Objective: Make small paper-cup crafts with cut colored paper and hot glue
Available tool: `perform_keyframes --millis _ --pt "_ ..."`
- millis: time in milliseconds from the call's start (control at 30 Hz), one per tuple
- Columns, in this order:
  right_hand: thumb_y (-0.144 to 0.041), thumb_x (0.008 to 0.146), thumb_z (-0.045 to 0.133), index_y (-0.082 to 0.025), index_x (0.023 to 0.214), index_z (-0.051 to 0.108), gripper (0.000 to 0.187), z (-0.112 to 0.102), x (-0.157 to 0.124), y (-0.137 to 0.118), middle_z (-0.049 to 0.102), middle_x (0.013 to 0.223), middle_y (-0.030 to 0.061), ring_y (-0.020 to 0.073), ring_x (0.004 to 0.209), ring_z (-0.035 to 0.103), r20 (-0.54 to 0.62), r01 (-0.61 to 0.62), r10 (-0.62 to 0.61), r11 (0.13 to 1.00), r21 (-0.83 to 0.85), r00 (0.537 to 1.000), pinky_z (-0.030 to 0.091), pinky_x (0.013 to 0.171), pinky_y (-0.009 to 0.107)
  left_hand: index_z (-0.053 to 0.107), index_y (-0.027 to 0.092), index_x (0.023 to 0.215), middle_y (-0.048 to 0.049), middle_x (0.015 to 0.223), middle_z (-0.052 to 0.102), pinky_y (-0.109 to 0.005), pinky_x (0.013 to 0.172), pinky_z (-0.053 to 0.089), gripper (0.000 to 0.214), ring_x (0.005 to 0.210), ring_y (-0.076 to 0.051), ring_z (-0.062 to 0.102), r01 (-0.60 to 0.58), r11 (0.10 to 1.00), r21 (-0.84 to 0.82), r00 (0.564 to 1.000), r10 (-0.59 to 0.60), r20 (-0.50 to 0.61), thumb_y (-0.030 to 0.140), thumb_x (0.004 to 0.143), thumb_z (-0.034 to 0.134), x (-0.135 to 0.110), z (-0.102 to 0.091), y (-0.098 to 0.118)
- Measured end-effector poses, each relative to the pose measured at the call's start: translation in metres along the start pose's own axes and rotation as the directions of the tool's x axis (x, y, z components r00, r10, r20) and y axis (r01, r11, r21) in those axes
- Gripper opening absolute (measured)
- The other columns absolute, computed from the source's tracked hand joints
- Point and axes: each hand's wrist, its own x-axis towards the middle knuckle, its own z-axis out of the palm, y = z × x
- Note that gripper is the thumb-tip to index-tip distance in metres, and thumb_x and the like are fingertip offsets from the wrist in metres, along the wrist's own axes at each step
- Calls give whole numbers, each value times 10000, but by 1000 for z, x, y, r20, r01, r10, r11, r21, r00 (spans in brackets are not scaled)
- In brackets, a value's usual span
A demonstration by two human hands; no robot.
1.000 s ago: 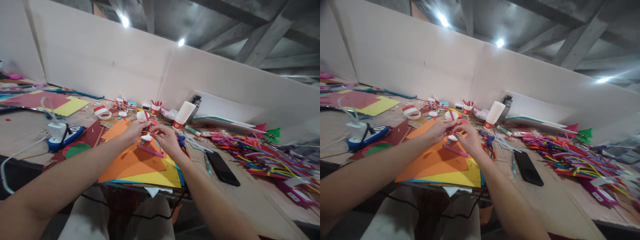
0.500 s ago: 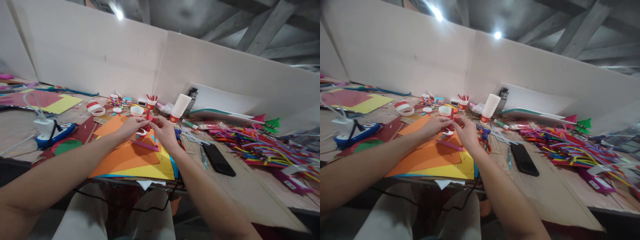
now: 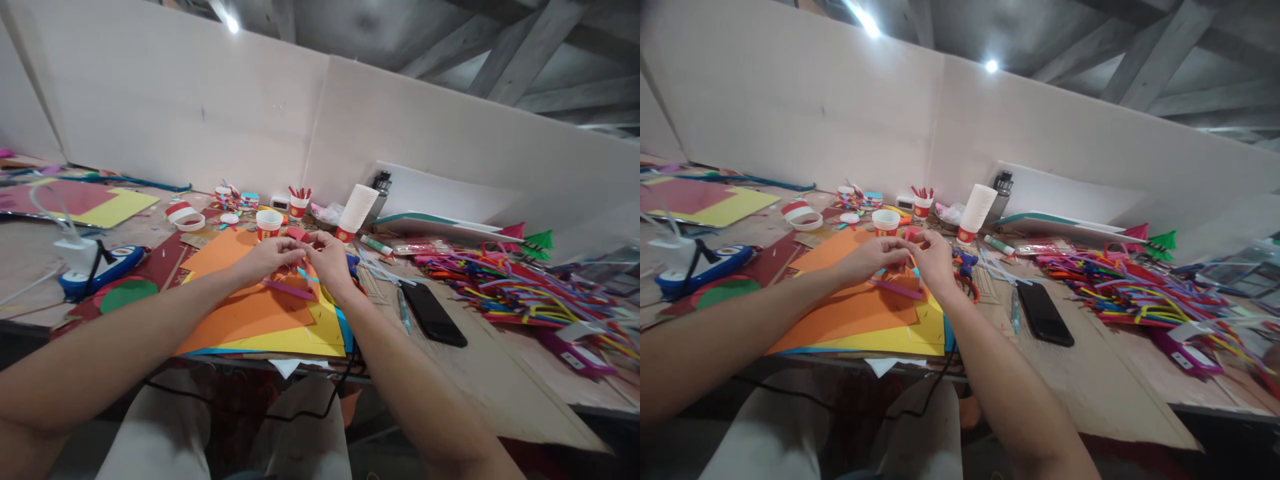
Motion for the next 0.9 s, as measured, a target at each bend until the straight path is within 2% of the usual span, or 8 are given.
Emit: perform_keyframes --millis 133,233,333,400,500,667,900 --pt "-378 674 710 -192 675 603 215 2 -1 1 604 662 -20 131 630 529 52 -47 40 989 142 998 410 603 266 682 143 838 -58 723 691 -213 496 404 208 524 -99 547 -30 995 93 999 31 -8 332 754 696 1 0 -3" --pt "-378 632 749 -190 697 598 249 4 -2 3 614 668 -26 122 619 540 90 -101 79 955 280 993 427 587 256 690 143 826 -57 729 693 -215 518 421 179 546 -103 555 -25 995 92 999 30 -46 308 757 677 2 -2 -6" --pt "-359 614 766 -191 728 602 261 5 -2 4 634 696 -25 114 609 558 128 -149 106 909 388 986 448 587 254 692 141 786 -62 731 688 -212 510 407 176 536 -97 540 -24 994 103 999 27 -32 314 764 669 2 -4 -8" --pt "-359 613 767 -198 722 586 266 5 0 4 617 666 -35 106 575 550 112 -154 117 893 424 987 451 572 252 687 141 732 -66 716 685 -211 507 399 178 527 -94 525 -32 992 119 999 35 -18 317 759 672 2 -3 -7" --pt "-380 628 759 -207 721 571 272 5 2 5 591 621 -46 104 541 543 75 -135 113 885 445 991 453 551 251 679 146 684 -65 689 690 -217 520 409 166 520 -95 512 -42 992 118 999 45 -21 305 724 707 2 -2 -6" --pt "-379 637 759 -204 728 584 263 4 3 6 631 700 -24 113 600 572 21 -79 78 889 451 997 463 571 251 683 147 660 -66 665 685 -223 536 412 183 534 -107 533 -42 990 131 999 44 -16 317 718 718 2 -2 -6" --pt "-353 645 752 -196 707 606 223 1 1 1 637 691 -14 125 655 591 -55 -20 44 922 387 998 476 620 256 718 147 794 -76 730 702 -229 538 407 177 551 -107 539 -50 984 173 999 46 27 317 774 670 1 -5 -9"
